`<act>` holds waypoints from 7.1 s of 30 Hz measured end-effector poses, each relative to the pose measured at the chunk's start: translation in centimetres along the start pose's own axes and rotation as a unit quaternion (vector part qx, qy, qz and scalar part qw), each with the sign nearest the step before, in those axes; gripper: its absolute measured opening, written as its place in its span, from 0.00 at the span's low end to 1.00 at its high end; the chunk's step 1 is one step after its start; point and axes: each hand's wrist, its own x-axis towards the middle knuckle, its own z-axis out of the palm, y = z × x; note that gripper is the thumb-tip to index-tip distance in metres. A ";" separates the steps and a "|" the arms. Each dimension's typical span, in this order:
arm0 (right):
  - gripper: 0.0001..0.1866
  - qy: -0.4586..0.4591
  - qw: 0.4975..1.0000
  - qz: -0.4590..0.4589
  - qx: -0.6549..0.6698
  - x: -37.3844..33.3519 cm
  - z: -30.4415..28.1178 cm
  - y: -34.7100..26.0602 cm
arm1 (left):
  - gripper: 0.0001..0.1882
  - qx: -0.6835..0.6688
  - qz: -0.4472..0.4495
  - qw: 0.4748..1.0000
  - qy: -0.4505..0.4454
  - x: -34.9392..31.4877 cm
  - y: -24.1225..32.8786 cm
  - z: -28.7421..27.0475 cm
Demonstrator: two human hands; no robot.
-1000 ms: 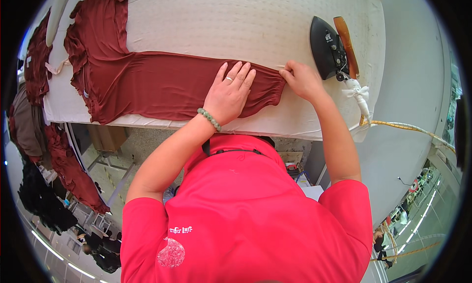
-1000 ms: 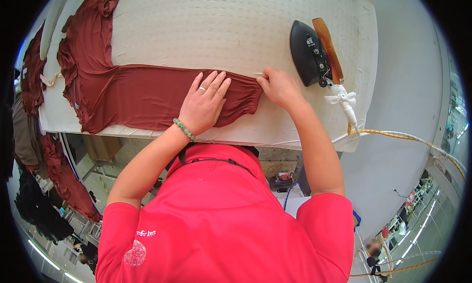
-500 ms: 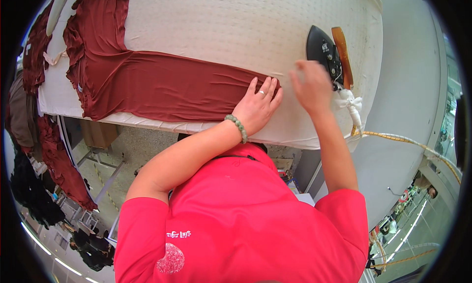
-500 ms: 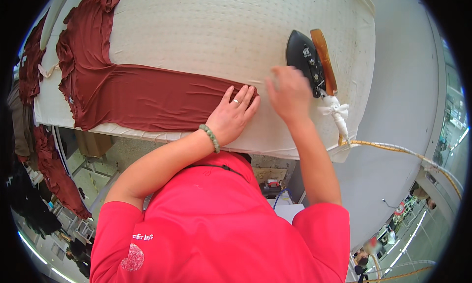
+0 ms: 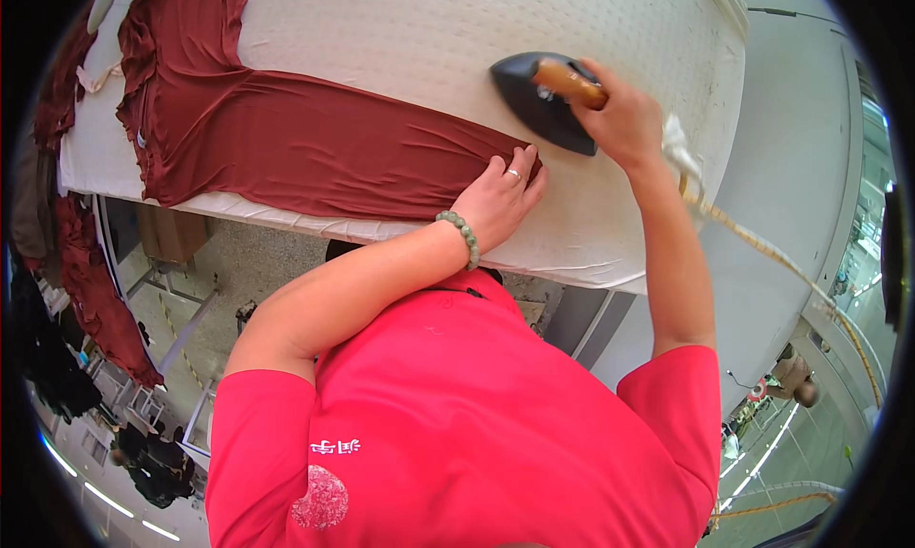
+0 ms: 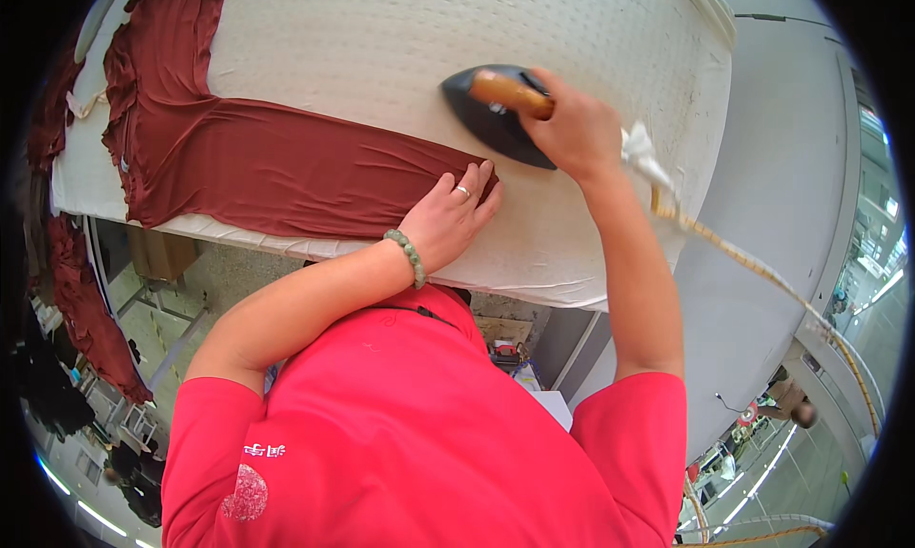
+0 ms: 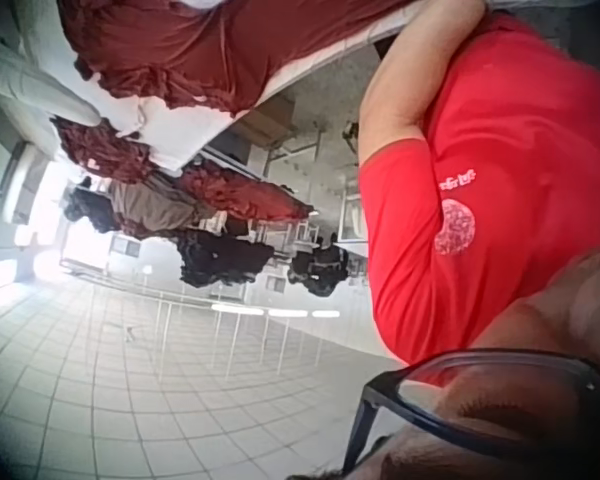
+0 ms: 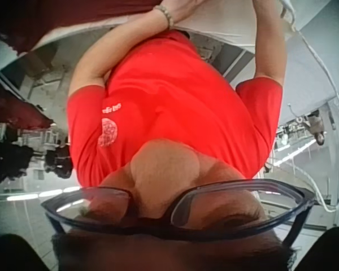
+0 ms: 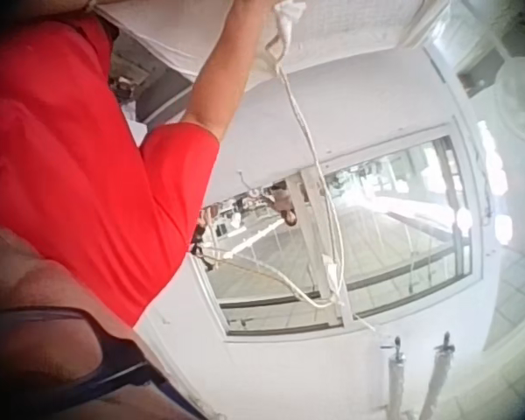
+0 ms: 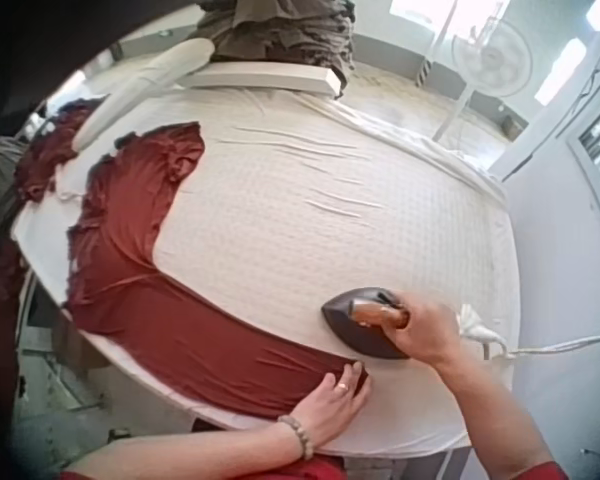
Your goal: Ironing a maroon garment on an ironing board in a factory setting.
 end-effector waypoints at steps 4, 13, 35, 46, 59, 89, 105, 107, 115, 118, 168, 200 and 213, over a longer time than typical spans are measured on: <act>0.27 -0.057 0.983 -0.169 0.045 2.1 0.2 -1.4 | 0.27 0.019 0.001 1.000 0.006 0.0 0.2 0.2; 0.28 -0.233 0.943 -0.233 -0.048 4.1 -1.7 -2.8 | 0.26 -0.051 0.000 0.998 0.048 -0.4 0.1 0.6; 0.29 -0.264 0.954 -0.135 -0.054 3.4 -0.8 -6.9 | 0.12 -0.152 -0.145 0.954 -0.214 -11.1 -40.1 -6.9; 0.24 -0.284 0.954 -0.087 -0.050 9.9 -2.2 -17.4 | 0.09 -0.184 -0.159 0.968 -0.063 -9.9 -41.1 -7.8; 0.19 -0.240 0.967 -0.069 -0.046 17.3 -1.3 -28.7 | 0.13 -0.328 -0.153 0.930 0.059 -10.0 -42.1 -10.1; 0.22 -0.387 0.920 -0.037 0.038 12.4 0.1 -46.2 | 0.16 -0.523 -0.488 0.680 0.161 -38.4 -36.9 -12.1; 0.23 -0.422 0.904 -0.050 0.052 9.6 -1.3 -44.6 | 0.12 -0.579 -0.466 0.626 0.238 -39.0 -37.4 -12.1; 0.23 -0.415 0.909 0.001 0.038 9.4 -1.9 -42.3 | 0.11 -0.585 -0.465 0.615 0.252 -39.1 -37.2 -12.0; 0.27 -0.092 0.970 0.225 0.014 11.1 -5.9 -21.0 | 0.08 -0.593 -0.470 0.571 0.319 -38.7 -36.8 -12.9; 0.28 -0.059 0.974 0.215 0.043 8.4 -7.2 -20.5 | 0.07 -0.580 -0.474 0.579 0.322 -37.8 -37.1 -14.3; 0.22 0.128 0.981 0.137 0.057 -15.7 6.9 -14.1 | 0.15 -0.641 -0.372 0.492 0.457 -31.0 -39.7 -15.7; 0.27 0.095 0.992 0.071 -0.038 -9.8 -4.0 -1.9 | 0.24 -0.019 -0.485 0.812 0.323 -30.1 -27.1 -4.3; 0.28 -0.007 0.966 0.207 -0.157 -0.7 -0.3 -3.2 | 0.12 -0.366 -0.671 0.470 0.441 -39.1 -30.2 -2.7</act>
